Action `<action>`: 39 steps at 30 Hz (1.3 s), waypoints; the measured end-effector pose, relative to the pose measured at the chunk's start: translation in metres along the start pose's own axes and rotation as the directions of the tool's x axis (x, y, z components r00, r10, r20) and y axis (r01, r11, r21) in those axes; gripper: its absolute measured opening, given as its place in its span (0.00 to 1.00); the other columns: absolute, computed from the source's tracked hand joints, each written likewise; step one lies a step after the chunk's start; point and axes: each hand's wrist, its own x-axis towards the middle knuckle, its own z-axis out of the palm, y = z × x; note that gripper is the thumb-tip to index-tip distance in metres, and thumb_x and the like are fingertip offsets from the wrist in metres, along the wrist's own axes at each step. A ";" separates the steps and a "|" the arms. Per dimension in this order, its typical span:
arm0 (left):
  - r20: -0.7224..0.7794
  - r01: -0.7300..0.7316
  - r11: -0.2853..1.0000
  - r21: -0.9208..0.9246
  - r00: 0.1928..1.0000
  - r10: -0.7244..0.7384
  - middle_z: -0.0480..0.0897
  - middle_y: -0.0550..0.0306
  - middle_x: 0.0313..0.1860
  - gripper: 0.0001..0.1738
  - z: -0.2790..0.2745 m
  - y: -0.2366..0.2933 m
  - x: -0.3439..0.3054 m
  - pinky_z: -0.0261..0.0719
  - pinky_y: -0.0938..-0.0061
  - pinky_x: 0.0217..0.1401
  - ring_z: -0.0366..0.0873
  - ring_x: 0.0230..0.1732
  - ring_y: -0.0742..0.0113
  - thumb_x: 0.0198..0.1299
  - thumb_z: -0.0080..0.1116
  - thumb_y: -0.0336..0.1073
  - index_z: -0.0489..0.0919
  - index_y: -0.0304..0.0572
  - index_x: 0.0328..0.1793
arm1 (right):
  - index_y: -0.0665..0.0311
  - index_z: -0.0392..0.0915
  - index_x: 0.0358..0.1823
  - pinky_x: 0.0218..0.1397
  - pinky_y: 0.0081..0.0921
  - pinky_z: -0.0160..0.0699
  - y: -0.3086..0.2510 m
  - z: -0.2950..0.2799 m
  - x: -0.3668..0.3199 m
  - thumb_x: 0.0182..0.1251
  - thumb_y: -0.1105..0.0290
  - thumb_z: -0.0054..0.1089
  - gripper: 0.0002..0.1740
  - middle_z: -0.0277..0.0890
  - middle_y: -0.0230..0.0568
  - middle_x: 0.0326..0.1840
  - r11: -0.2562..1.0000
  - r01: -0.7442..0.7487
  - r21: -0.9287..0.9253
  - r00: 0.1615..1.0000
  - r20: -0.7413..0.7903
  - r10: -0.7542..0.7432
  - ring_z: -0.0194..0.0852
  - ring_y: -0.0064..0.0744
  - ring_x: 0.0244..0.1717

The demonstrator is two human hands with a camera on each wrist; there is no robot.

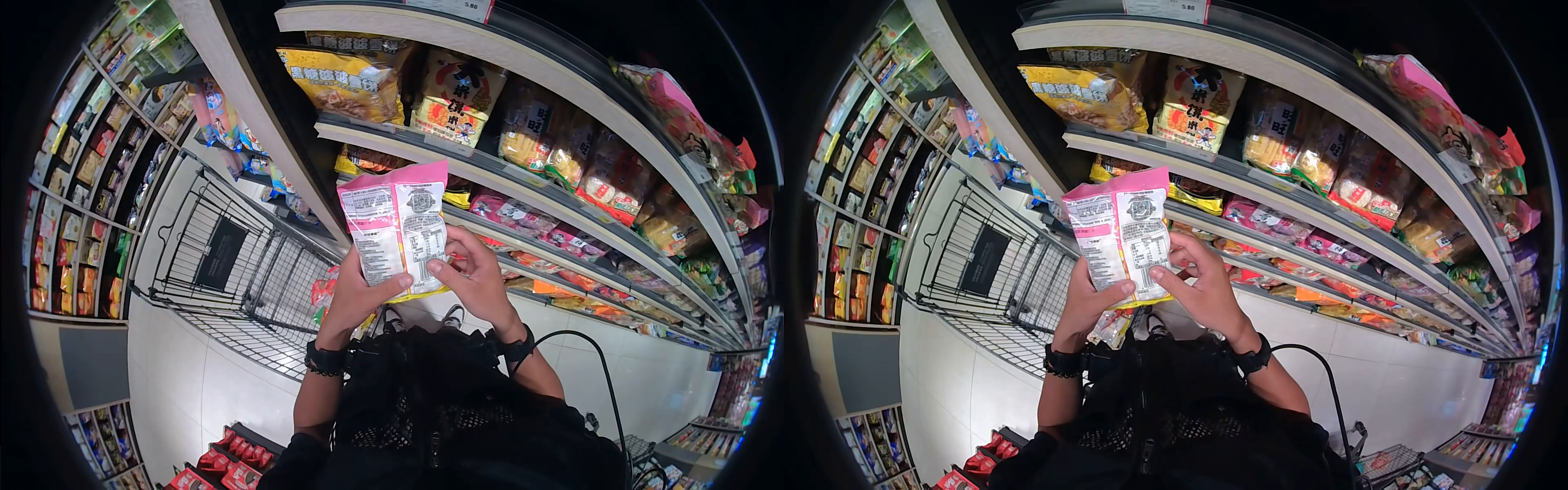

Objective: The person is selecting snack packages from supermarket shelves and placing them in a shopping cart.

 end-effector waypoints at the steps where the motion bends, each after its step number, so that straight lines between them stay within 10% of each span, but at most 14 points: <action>1: -0.002 0.000 1.000 0.000 1.000 0.000 0.76 0.48 0.58 0.37 -0.001 0.000 -0.001 0.75 0.69 0.59 0.76 0.57 0.65 0.51 0.70 0.30 0.63 0.32 0.64 | 0.66 0.67 0.61 0.43 0.21 0.77 0.000 0.000 0.000 0.63 0.72 0.63 0.25 0.79 0.36 0.40 1.000 -0.001 -0.014 1.000 0.004 0.001 0.77 0.20 0.43; 20: -0.387 -0.009 0.976 -0.216 0.919 -0.077 0.77 0.50 0.57 0.29 -0.123 -0.072 -0.062 0.71 0.66 0.63 0.76 0.55 0.63 0.58 0.62 0.34 0.66 0.32 0.64 | 0.67 0.75 0.51 0.44 0.19 0.74 0.001 0.005 0.005 0.64 0.79 0.54 0.14 0.79 0.36 0.40 0.998 0.018 -0.065 0.994 0.107 -0.011 0.78 0.21 0.42; 25: -0.334 0.352 0.868 -0.351 0.818 -0.467 0.77 0.53 0.56 0.24 -0.174 -0.178 -0.082 0.78 0.68 0.53 0.78 0.53 0.64 0.63 0.57 0.44 0.69 0.38 0.61 | 0.67 0.75 0.50 0.45 0.20 0.74 0.007 0.007 0.008 0.64 0.78 0.54 0.13 0.80 0.36 0.40 0.998 0.003 -0.069 0.990 0.140 0.007 0.78 0.22 0.42; 29: -0.497 0.872 0.486 0.064 0.450 -0.742 0.76 0.57 0.55 0.29 -0.207 -0.248 -0.106 0.73 0.67 0.49 0.73 0.47 0.64 0.60 0.56 0.51 0.69 0.41 0.61 | 0.66 0.76 0.50 0.45 0.20 0.73 0.004 0.007 0.007 0.64 0.77 0.55 0.13 0.80 0.36 0.40 0.994 0.002 -0.112 0.985 0.170 0.017 0.78 0.22 0.42; 33: -0.410 0.663 0.741 -0.109 0.649 -0.641 0.76 0.56 0.59 0.27 -0.187 -0.225 -0.095 0.73 0.65 0.53 0.75 0.53 0.61 0.61 0.55 0.47 0.69 0.41 0.62 | 0.66 0.76 0.49 0.45 0.21 0.73 0.006 -0.003 0.001 0.64 0.77 0.55 0.12 0.80 0.36 0.40 0.993 0.019 -0.118 0.988 0.154 0.000 0.78 0.22 0.42; 39: -0.250 0.455 0.869 0.193 0.879 -0.405 0.82 0.64 0.48 0.18 -0.144 -0.138 -0.006 0.72 0.75 0.43 0.78 0.42 0.74 0.59 0.58 0.41 0.76 0.46 0.55 | 0.65 0.76 0.45 0.43 0.24 0.74 0.011 -0.023 -0.010 0.65 0.73 0.56 0.09 0.78 0.36 0.38 0.973 0.073 -0.217 0.995 0.079 -0.057 0.75 0.25 0.35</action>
